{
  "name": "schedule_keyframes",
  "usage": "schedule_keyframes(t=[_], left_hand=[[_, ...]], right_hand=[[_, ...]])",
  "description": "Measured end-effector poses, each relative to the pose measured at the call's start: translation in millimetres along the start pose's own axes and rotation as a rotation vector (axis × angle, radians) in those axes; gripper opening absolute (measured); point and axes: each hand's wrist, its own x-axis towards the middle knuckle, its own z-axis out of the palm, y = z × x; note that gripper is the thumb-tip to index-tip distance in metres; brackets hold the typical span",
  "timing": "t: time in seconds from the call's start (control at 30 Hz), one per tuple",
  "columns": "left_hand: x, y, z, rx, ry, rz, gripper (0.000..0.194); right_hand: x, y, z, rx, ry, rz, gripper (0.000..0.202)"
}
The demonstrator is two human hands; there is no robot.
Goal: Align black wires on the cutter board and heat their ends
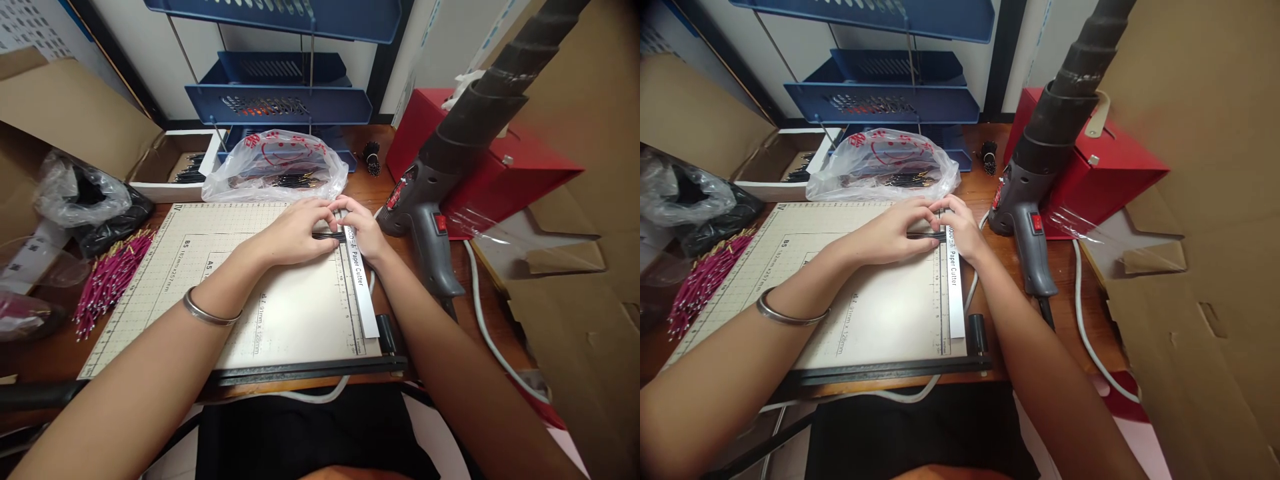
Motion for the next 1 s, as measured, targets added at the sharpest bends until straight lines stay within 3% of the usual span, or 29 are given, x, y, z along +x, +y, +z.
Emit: schedule_keyframes(t=[1.0], left_hand=[[3,-11,2.7,-0.049,0.073,0.039,0.020]], right_hand=[[2,0,-10,-0.094,-0.055,0.007,0.028]])
